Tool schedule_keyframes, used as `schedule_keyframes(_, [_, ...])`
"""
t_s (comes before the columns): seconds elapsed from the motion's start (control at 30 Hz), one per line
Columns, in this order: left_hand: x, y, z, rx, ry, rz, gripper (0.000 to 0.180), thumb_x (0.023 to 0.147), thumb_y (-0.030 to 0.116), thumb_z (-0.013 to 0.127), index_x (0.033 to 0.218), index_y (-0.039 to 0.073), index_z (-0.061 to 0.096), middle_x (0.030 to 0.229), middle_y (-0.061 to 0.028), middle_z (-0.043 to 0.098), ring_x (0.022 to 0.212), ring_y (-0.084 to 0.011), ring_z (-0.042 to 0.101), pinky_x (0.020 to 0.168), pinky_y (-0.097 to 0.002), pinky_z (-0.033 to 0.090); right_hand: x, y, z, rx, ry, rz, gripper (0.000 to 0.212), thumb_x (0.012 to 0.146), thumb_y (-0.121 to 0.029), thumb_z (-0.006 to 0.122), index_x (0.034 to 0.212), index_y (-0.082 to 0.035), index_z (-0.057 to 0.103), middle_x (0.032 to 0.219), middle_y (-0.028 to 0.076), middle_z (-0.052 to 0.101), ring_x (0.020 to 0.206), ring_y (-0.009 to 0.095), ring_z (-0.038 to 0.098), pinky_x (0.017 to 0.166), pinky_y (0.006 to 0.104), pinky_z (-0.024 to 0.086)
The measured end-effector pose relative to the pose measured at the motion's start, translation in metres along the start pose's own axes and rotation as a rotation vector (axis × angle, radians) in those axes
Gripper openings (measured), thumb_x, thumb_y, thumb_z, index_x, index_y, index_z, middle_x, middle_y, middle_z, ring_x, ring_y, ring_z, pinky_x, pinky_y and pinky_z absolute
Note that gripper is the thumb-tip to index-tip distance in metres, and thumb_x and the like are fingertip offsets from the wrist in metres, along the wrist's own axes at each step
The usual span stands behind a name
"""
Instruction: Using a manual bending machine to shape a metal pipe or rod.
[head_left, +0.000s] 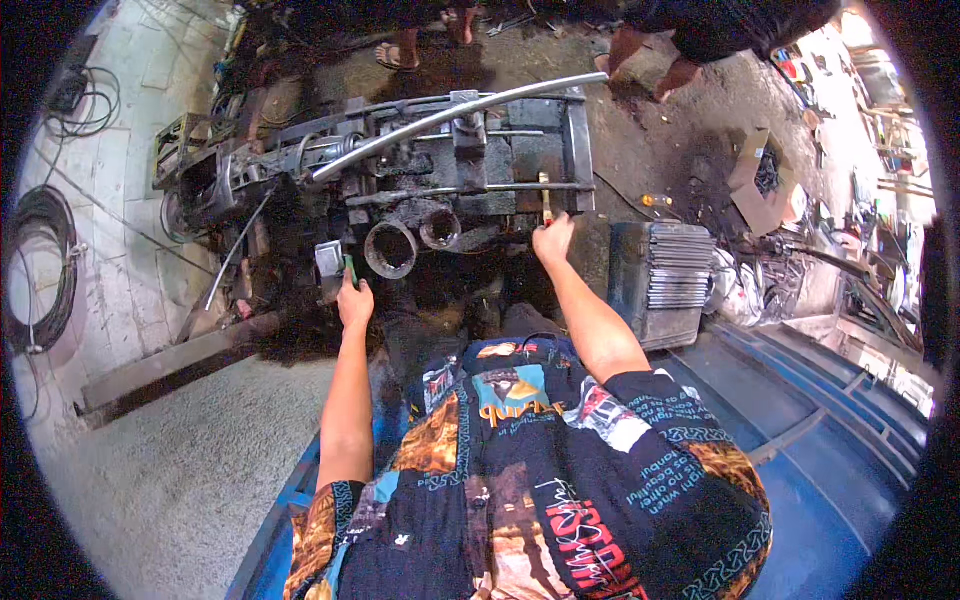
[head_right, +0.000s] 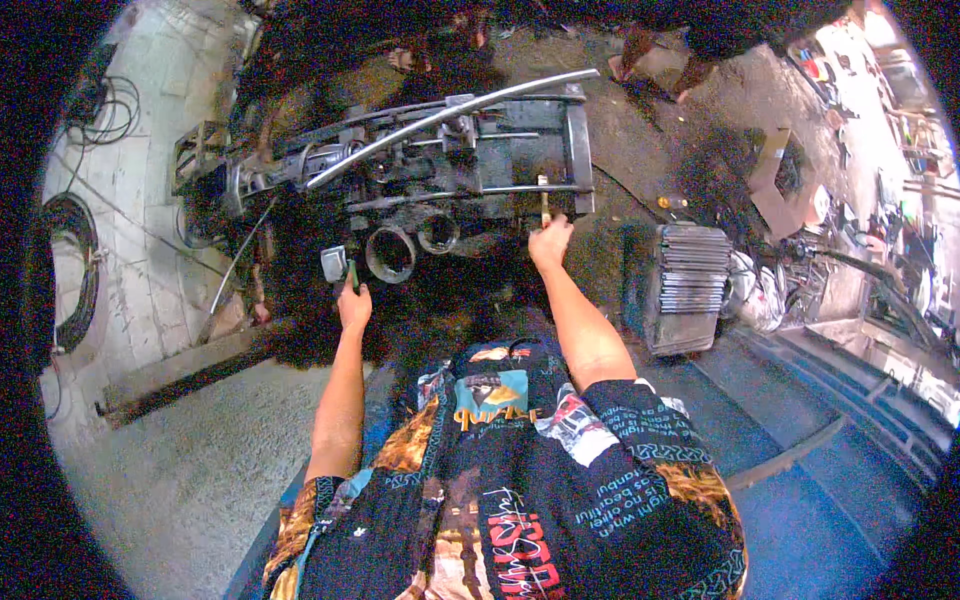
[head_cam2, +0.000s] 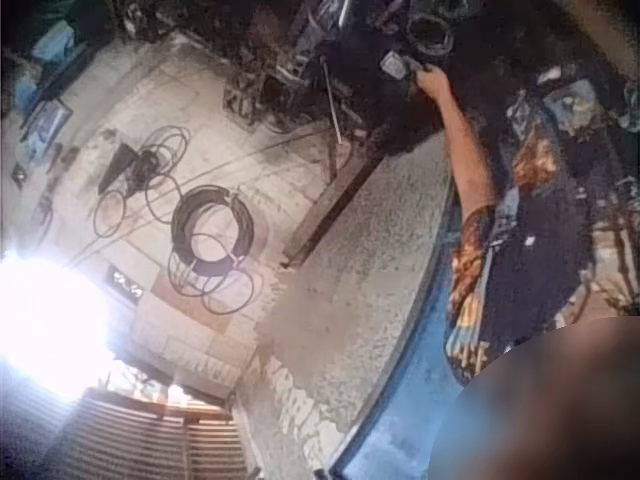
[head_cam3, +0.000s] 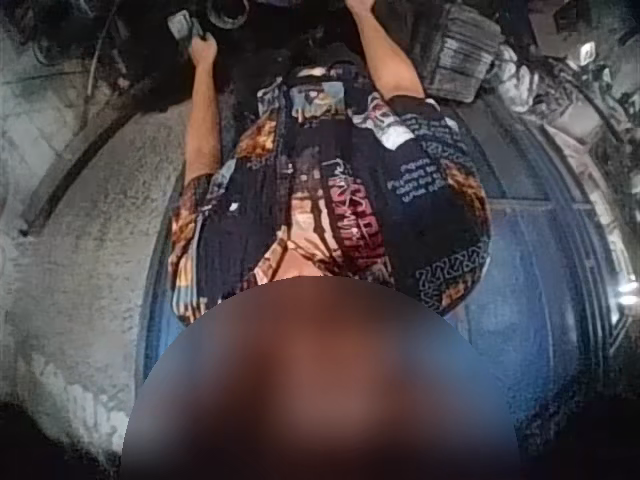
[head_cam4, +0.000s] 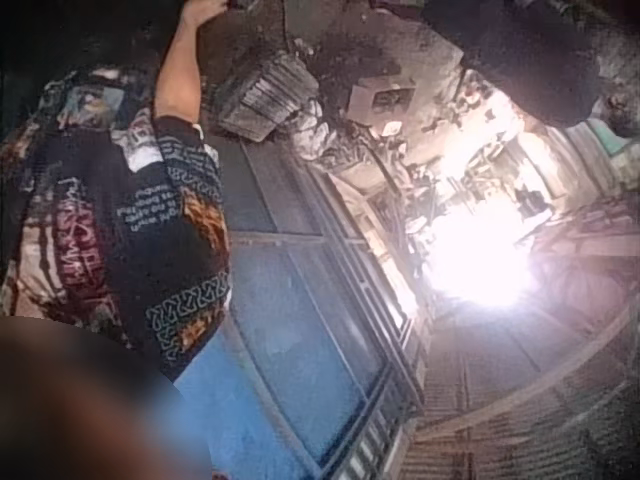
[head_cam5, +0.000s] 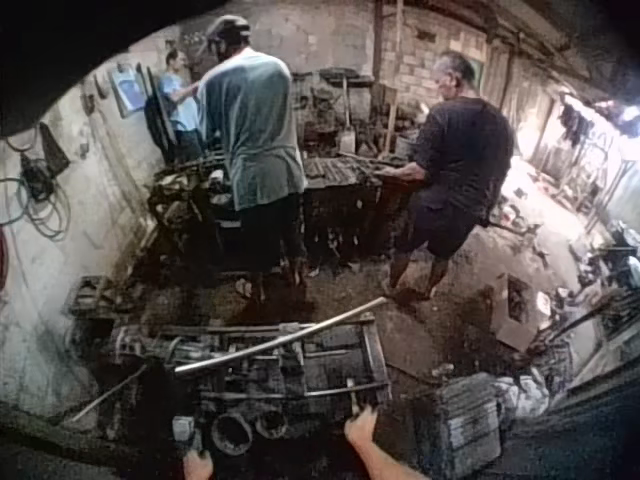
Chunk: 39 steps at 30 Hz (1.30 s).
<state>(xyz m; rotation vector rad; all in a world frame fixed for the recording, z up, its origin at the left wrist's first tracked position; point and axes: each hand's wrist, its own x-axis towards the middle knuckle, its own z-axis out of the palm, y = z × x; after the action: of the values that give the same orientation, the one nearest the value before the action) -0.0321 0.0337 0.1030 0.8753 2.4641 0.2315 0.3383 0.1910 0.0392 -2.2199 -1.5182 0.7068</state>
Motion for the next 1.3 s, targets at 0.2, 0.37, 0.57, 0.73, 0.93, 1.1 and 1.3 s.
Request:
schedule_keyframes(0.2, [0.001,-0.012,0.003,-0.045,0.07,0.074,0.051,0.088,0.023,0.06,0.136,0.009,0.051,0.118,-0.027,0.061,0.107,-0.0431,0.06,0.092,-0.047,0.047,-0.002,-0.012,-0.005,0.115,0.083,0.035,0.057,0.076,-0.015,0.068,0.124,0.008,0.045,0.11,0.029,0.056,0.102,0.044,0.056,0.096,0.0469,0.043])
schedule_keyframes(0.37, [0.0,-0.012,0.0,-0.069,0.08,-0.025,0.048,0.088,0.023,0.06,0.133,0.006,0.054,0.111,-0.0271,0.064,0.103,-0.0432,0.061,0.09,-0.0481,0.048,-0.016,-0.121,-0.074,0.207,-0.521,-0.375,0.033,0.08,-0.016,0.065,0.105,0.005,0.062,0.094,0.023,0.066,0.092,0.038,0.065,0.085,0.0433,0.05])
schedule_keyframes(0.57, [0.007,-0.011,0.004,-0.059,0.077,-0.009,0.045,0.09,0.026,0.058,0.129,0.005,0.057,0.109,-0.0276,0.064,0.102,-0.044,0.061,0.088,-0.0484,0.048,0.059,-0.266,-0.103,0.288,0.04,-1.008,0.032,0.083,-0.022,0.064,0.103,0.003,0.064,0.095,0.024,0.066,0.092,0.04,0.064,0.084,0.0445,0.051])
schedule_keyframes(0.73, [0.002,-0.003,0.007,-0.089,0.093,-0.016,0.046,0.092,0.025,0.056,0.132,0.003,0.054,0.11,-0.0275,0.064,0.102,-0.0434,0.061,0.088,-0.0493,0.048,0.099,-0.282,-0.074,-0.271,-0.088,-0.87,0.051,0.082,-0.051,0.057,0.089,-0.003,0.07,0.092,0.02,0.069,0.085,0.035,0.068,0.08,0.0452,0.053])
schedule_keyframes(0.93, [0.003,-0.012,0.015,-0.05,0.119,-0.002,0.048,0.094,0.024,0.053,0.137,0.004,0.048,0.11,-0.0259,0.062,0.102,-0.0438,0.059,0.089,-0.0499,0.048,0.091,-0.291,-0.067,-0.322,-0.027,-0.85,0.048,0.085,-0.049,0.053,0.081,-0.005,0.072,0.086,0.018,0.07,0.084,0.034,0.069,0.077,0.0451,0.054])
schedule_keyframes(1.1, [0.001,-0.007,0.019,-0.056,0.09,-0.038,0.049,0.095,0.023,0.05,0.14,0.004,0.043,0.111,-0.026,0.06,0.104,-0.0433,0.058,0.089,-0.0505,0.047,0.09,-0.294,-0.07,-0.378,-0.133,-0.761,0.047,0.084,-0.047,0.053,0.084,-0.004,0.073,0.089,0.02,0.07,0.086,0.034,0.069,0.08,0.045,0.053])
schedule_keyframes(1.3, [0.003,-0.007,0.021,-0.067,0.095,-0.094,0.048,0.096,0.022,0.048,0.14,0.004,0.042,0.11,-0.0267,0.06,0.104,-0.0435,0.058,0.088,-0.051,0.048,0.089,-0.293,-0.07,-0.339,-0.119,-0.777,0.047,0.084,-0.046,0.052,0.08,-0.004,0.072,0.087,0.021,0.07,0.086,0.035,0.068,0.08,0.045,0.053])
